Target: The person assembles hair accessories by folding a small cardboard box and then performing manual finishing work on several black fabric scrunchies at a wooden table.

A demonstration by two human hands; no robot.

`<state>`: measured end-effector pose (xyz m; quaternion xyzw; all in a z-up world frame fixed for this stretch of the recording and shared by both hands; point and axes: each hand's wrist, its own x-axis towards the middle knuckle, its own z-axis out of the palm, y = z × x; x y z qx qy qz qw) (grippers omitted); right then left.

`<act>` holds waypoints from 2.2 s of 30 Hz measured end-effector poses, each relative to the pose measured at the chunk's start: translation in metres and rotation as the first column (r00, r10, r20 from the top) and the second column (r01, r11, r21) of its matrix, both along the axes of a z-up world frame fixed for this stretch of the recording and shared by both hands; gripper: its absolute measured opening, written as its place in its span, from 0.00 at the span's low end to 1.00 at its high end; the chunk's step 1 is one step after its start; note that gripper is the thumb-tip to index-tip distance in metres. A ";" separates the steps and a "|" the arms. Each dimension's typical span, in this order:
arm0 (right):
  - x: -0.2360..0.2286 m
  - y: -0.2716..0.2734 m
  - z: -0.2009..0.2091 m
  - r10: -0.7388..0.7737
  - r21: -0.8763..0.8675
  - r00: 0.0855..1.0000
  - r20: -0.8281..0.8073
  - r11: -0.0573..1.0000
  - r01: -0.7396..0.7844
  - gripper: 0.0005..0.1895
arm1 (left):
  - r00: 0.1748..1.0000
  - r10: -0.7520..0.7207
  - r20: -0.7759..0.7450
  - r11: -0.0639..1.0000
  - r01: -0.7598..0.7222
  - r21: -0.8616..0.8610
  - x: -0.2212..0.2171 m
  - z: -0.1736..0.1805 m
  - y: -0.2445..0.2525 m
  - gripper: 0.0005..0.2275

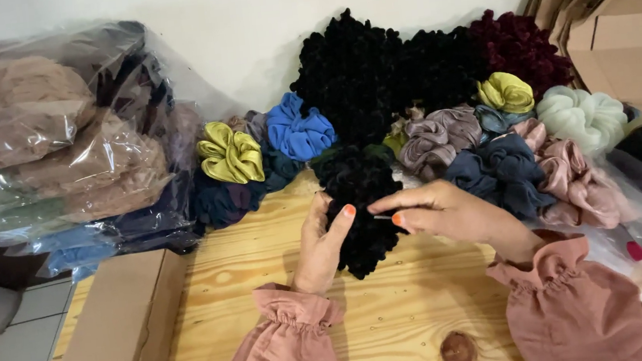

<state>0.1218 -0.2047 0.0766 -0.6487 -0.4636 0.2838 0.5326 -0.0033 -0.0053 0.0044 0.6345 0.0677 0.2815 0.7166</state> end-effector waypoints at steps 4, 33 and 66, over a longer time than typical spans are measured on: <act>-0.007 0.001 0.010 0.050 0.011 0.996 0.068 0.999 -0.051 0.19 | 0.994 0.107 -0.029 0.994 -0.108 -0.015 0.004 0.003 -0.007 0.12; 0.017 0.008 -0.022 -0.126 -0.002 0.983 -0.137 0.992 0.127 0.17 | 0.999 0.022 -0.034 0.974 -0.014 0.227 -0.018 0.051 -0.016 0.30; 0.010 0.006 -0.015 -0.127 0.113 0.971 -0.201 0.982 0.152 0.16 | 0.940 0.108 -0.323 0.930 0.020 0.368 -0.008 0.014 -0.019 0.13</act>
